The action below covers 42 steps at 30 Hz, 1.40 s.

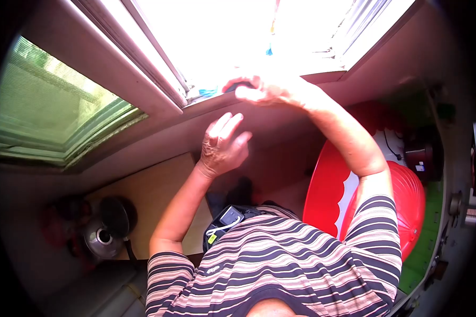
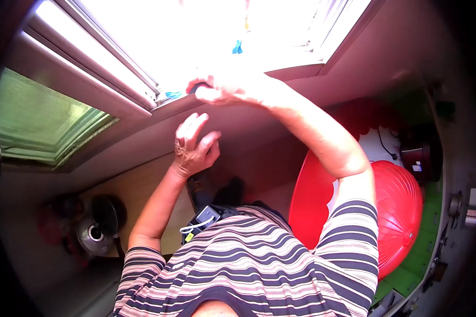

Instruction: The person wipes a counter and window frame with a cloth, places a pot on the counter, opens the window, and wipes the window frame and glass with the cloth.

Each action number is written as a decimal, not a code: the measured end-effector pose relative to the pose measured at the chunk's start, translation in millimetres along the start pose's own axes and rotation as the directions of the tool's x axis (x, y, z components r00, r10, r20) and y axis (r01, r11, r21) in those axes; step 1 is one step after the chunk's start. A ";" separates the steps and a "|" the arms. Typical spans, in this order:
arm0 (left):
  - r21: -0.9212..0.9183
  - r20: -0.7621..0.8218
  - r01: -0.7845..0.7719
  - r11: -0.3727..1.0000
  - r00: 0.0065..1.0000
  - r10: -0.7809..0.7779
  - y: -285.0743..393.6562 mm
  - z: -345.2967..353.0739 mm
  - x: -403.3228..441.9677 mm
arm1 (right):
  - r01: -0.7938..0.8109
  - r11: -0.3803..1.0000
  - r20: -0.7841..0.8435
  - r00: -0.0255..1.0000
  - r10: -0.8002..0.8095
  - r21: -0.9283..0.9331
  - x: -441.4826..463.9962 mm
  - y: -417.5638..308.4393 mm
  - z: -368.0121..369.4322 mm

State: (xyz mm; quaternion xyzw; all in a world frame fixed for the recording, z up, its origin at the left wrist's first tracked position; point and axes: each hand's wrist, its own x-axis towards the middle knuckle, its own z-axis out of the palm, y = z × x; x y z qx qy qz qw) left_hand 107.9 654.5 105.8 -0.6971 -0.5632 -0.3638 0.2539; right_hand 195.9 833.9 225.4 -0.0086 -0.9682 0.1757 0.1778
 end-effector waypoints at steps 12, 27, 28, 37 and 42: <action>0.007 -0.047 0.260 0.966 0.965 -0.259 1.4 -79.4 -2.8 | -0.200 0.943 -0.288 0.950 0.120 -0.268 -62.4 6.2 -48.2; -0.563 0.056 0.695 0.448 0.573 -0.818 39.8 -84.6 -35.7 | 0.436 0.888 -0.383 0.803 -0.456 -0.145 32.9 -100.3 -9.6; -0.622 0.028 0.676 0.395 0.523 -0.852 44.8 -91.9 -38.8 | 0.428 0.877 -0.362 0.799 -0.480 -0.218 42.6 -98.3 -6.1; -0.524 -0.049 0.763 0.378 0.416 -0.908 43.9 -119.1 -57.4 | 0.388 0.822 -0.431 0.712 -0.554 -0.416 77.5 -89.9 4.7; -0.586 -0.031 0.753 0.300 0.349 -0.937 40.2 -111.5 -56.1 | 0.482 0.802 -0.471 0.649 -0.598 -0.354 88.7 -93.1 6.8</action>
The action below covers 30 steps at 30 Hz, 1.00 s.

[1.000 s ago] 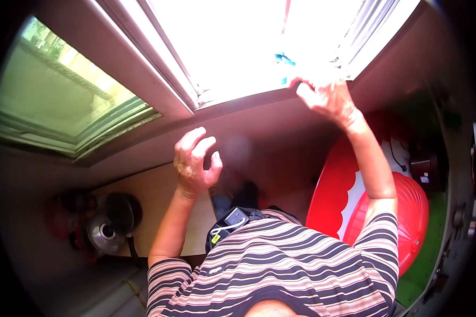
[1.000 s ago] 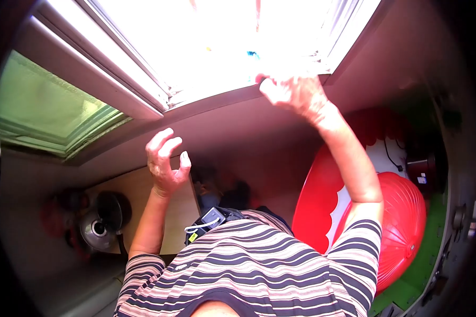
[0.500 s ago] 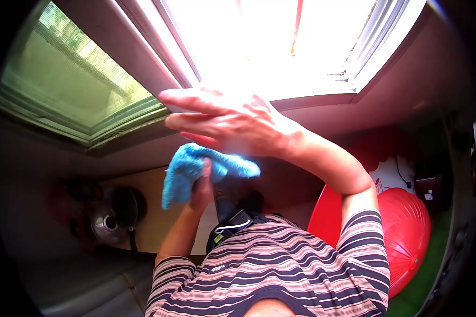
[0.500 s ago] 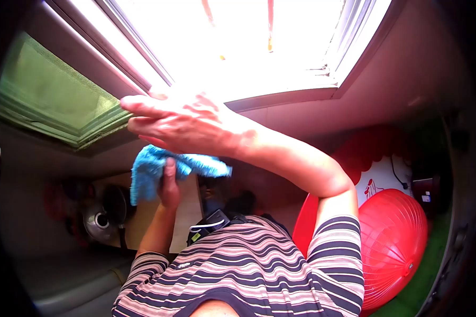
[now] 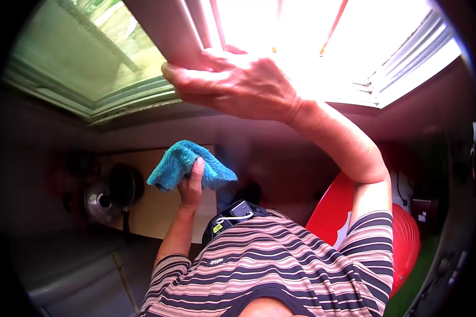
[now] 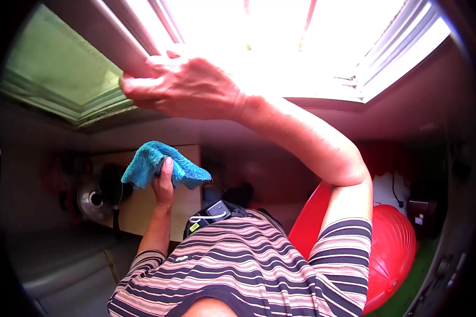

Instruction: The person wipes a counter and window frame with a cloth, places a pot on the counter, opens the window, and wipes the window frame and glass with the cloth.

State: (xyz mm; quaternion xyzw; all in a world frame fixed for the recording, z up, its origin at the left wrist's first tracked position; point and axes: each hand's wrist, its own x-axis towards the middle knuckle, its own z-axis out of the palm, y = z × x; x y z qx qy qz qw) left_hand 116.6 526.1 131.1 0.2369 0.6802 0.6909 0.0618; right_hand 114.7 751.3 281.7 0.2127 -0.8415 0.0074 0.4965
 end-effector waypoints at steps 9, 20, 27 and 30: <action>0.065 0.006 -0.061 0.996 0.998 0.061 -7.0 -10.2 -10.8 | -0.069 0.992 0.128 0.988 0.082 -0.103 -3.4 -6.5 -48.7; 0.100 0.020 -0.016 0.995 1.000 0.014 -17.5 -12.2 -8.5 | -0.036 0.752 0.196 0.956 0.217 -0.658 -113.3 62.8 -173.7; 0.006 0.106 -0.076 0.997 0.992 0.075 -11.5 -13.2 -0.4 | 0.075 0.635 0.219 0.964 0.151 -0.769 -114.2 66.8 -216.7; 0.023 0.141 -0.111 0.994 0.984 0.107 -11.6 -14.1 3.4 | 0.097 0.609 0.236 0.960 0.152 -0.787 -121.8 60.7 -204.5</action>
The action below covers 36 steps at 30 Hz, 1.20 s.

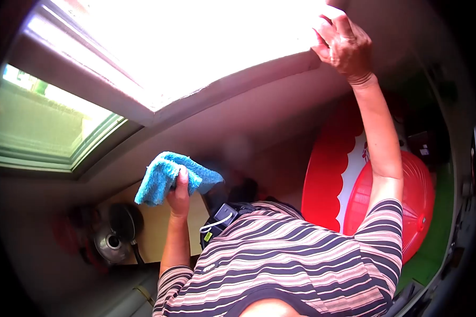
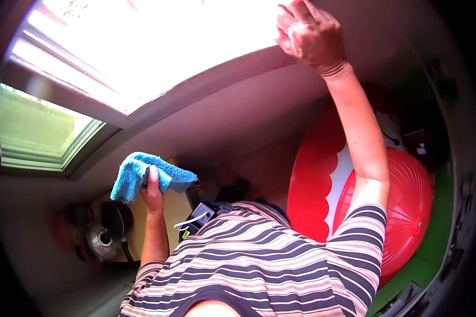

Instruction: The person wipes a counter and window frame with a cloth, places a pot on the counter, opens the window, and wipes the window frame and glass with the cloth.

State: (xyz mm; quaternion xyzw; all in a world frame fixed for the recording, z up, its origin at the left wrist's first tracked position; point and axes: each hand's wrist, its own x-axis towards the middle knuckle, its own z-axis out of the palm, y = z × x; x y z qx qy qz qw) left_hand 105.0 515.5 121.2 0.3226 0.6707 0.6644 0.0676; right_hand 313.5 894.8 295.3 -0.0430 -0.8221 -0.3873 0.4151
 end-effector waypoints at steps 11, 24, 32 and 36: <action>-0.186 0.612 0.174 0.967 0.790 -0.024 48.4 48.9 18.3 | -0.424 0.107 0.346 0.840 0.417 0.899 -5.2 -213.5 -39.8; 0.147 -0.075 -0.215 0.965 0.971 0.228 15.7 7.8 96.1 | -0.686 -0.052 0.157 0.092 0.983 0.726 -44.5 -166.3 25.1; 0.106 -0.181 -0.257 0.961 0.945 0.273 12.2 15.7 105.2 | -0.632 -0.058 0.362 0.363 0.859 0.773 2.1 -262.8 30.1; 0.190 -0.165 -0.256 0.948 0.943 0.288 19.2 14.1 102.6 | -0.563 -0.127 0.432 0.450 0.781 0.816 24.6 -302.7 32.6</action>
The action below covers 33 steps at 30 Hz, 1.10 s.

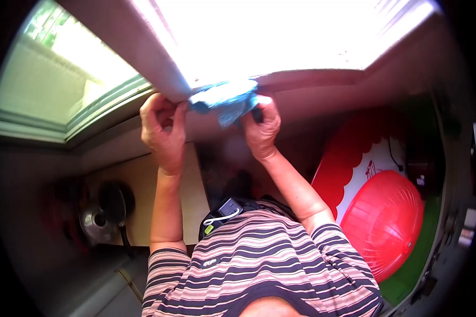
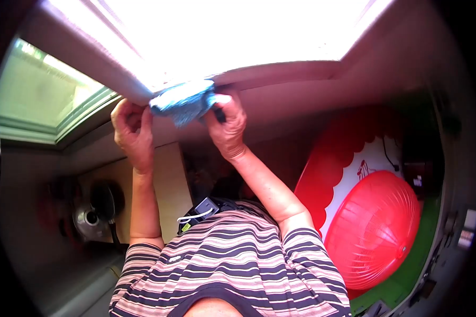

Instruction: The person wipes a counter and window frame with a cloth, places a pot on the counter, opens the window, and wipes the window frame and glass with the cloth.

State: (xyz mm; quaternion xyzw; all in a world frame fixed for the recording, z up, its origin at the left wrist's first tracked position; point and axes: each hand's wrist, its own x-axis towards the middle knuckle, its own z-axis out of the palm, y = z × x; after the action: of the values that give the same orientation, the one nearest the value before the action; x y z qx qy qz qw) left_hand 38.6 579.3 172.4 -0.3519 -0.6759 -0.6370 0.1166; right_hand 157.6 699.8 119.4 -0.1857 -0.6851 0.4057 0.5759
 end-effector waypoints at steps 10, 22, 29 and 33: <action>0.097 0.030 -0.328 0.940 0.945 0.327 -25.1 -36.6 -73.8 | -0.460 0.862 0.743 0.649 0.164 0.212 -26.4 -58.8 29.0; 0.544 -0.108 -0.417 0.728 0.826 0.553 -19.7 -31.9 25.2 | -0.259 0.962 0.761 0.640 0.107 0.082 -45.6 -56.7 11.0; 0.763 -0.036 -0.430 0.482 0.717 0.696 -41.7 -74.0 49.0 | -0.240 0.962 0.740 0.624 0.253 -0.126 -55.2 -33.5 -39.1; 0.829 -0.063 -0.294 0.475 0.796 0.602 -64.7 -135.0 54.2 | -0.309 0.929 0.670 0.648 0.362 -0.203 -63.8 -16.0 -74.9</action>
State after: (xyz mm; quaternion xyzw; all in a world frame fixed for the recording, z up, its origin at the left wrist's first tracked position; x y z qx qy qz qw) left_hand -80.3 473.5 176.6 -0.3126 -0.7326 -0.2706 0.5407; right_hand 248.4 669.8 91.6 -0.1627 -0.8182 0.5203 0.1827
